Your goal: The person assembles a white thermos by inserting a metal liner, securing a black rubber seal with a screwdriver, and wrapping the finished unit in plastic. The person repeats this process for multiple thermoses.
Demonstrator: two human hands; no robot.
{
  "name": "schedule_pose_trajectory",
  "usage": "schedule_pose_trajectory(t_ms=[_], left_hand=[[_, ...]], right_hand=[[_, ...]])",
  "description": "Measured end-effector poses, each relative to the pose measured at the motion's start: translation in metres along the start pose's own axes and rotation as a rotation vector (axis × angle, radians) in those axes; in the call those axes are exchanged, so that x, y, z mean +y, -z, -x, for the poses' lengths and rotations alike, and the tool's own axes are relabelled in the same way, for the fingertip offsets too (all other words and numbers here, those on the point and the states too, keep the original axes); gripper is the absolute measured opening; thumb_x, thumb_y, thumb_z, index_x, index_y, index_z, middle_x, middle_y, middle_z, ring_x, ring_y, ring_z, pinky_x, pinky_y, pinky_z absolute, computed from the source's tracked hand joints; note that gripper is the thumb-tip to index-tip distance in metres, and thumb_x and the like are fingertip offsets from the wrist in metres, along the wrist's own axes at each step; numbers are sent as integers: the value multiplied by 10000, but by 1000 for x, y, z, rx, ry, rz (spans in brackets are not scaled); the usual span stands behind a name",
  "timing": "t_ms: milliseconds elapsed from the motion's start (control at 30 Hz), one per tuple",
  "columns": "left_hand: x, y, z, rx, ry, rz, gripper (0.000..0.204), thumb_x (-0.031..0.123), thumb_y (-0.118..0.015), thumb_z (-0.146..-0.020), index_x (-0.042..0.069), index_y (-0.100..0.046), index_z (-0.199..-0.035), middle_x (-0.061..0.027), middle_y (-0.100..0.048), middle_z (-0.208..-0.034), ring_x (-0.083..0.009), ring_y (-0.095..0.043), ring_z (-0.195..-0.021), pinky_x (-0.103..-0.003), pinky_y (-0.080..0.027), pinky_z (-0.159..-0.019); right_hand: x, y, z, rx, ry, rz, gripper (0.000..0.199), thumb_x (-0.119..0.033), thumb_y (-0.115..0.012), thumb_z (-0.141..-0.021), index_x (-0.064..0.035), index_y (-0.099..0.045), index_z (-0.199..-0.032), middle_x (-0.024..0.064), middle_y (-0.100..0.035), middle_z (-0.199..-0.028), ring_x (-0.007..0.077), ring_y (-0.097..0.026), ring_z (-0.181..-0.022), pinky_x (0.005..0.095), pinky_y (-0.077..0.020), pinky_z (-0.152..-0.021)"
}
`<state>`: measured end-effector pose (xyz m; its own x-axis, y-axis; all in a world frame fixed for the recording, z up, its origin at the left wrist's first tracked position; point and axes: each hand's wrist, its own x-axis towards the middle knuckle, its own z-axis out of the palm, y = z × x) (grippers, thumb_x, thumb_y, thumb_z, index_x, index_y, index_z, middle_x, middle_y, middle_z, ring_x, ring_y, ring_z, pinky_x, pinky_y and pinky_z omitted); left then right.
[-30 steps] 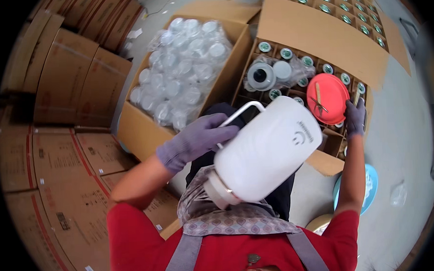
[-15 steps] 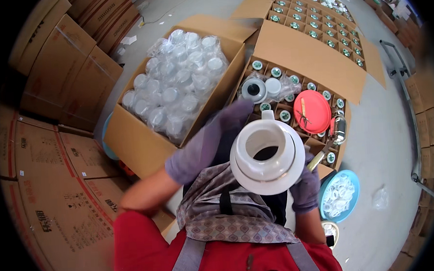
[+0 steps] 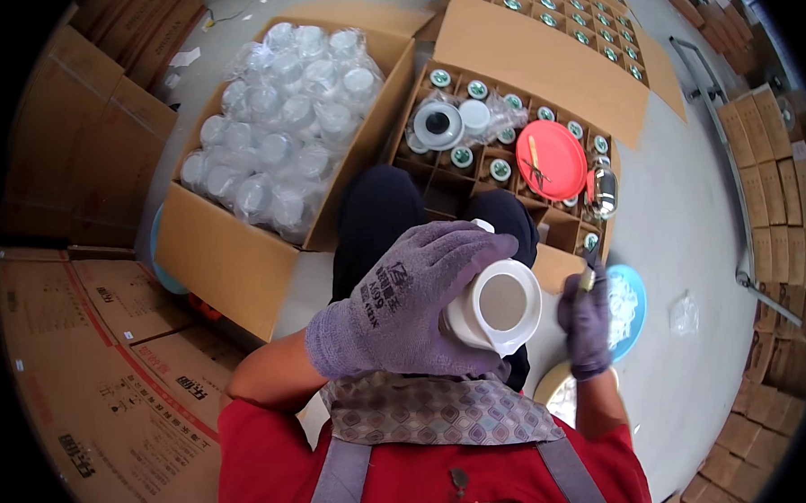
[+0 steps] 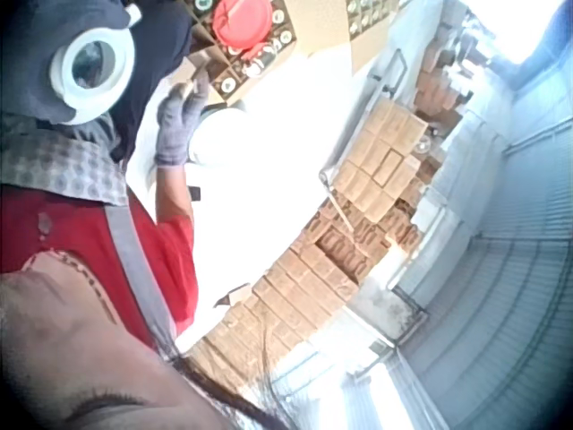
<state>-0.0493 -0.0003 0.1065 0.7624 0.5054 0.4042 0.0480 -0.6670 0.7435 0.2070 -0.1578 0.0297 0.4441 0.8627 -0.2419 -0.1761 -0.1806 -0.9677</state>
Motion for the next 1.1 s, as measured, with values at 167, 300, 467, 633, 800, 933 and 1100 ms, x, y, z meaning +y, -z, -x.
schedule_pose_trajectory(t_ms=[167, 300, 467, 633, 800, 933, 1100], left_hand=[[0, -9, 5, -79, -36, 45, 842, 345, -873, -569, 61, -513, -1274, -130, -581, -1220, -360, -552, -1160, -500, -416, -1001], [6, -7, 11, -105, 0, 69, 829, 337, -880, -533, 99, -539, -1251, -115, -584, -1221, -348, -561, -1140, -509, -428, -986], [19, -9, 8, -114, 79, 4, 809, 351, -875, -506, 108, -571, -1216, -86, -577, -1155, -330, -548, -1100, -523, -415, -994], [30, -15, 0, -258, 53, -22, 785, 410, -875, -519, 89, -582, -1173, -130, -564, -1181, -356, -545, -1114, -566, -395, -977], [27, -37, 16, -155, 29, -114, 632, 312, -815, -588, 27, -546, -1084, -186, -528, -1292, -389, -519, -1216, -592, -392, -991], [27, -50, 22, -133, 81, -193, 665, 318, -810, -609, 45, -550, -1156, -149, -541, -1208, -353, -527, -1148, -575, -371, -992], [26, -41, 15, -414, 119, -122, 752, 372, -802, -625, 75, -540, -1265, -89, -502, -1145, -296, -476, -1138, -524, -343, -981]], right_hand=[[-59, 25, 24, -104, 274, 264, 416, -430, -592, -957, -64, -570, -1153, 25, -556, -871, 90, -478, -602, 221, -367, -522], [-95, 19, 28, -214, 385, 568, 365, -337, -595, -960, 25, -620, -1003, 75, -622, -820, 167, -562, -652, 287, -448, -608], [-147, 0, 24, -467, 694, 1049, 233, -225, -650, -858, -26, -669, -978, 119, -654, -802, 234, -583, -630, 363, -451, -600], [-194, -26, 39, -575, 569, 1341, 224, -93, -659, -760, -45, -679, -978, 89, -658, -787, 223, -581, -615, 354, -421, -553], [-194, -23, 44, -770, 247, 1237, 442, 49, -642, -713, -26, -629, -1148, 86, -587, -797, 175, -555, -583, 304, -440, -518], [-175, -8, 49, -884, -60, 1031, 632, 153, -559, -764, -12, -477, -1368, 111, -569, -916, 163, -600, -604, 295, -502, -551], [-148, -6, 63, -852, -249, 915, 648, 70, -601, -803, -81, -448, -1414, 127, -596, -861, 248, -626, -637, 363, -499, -567]])
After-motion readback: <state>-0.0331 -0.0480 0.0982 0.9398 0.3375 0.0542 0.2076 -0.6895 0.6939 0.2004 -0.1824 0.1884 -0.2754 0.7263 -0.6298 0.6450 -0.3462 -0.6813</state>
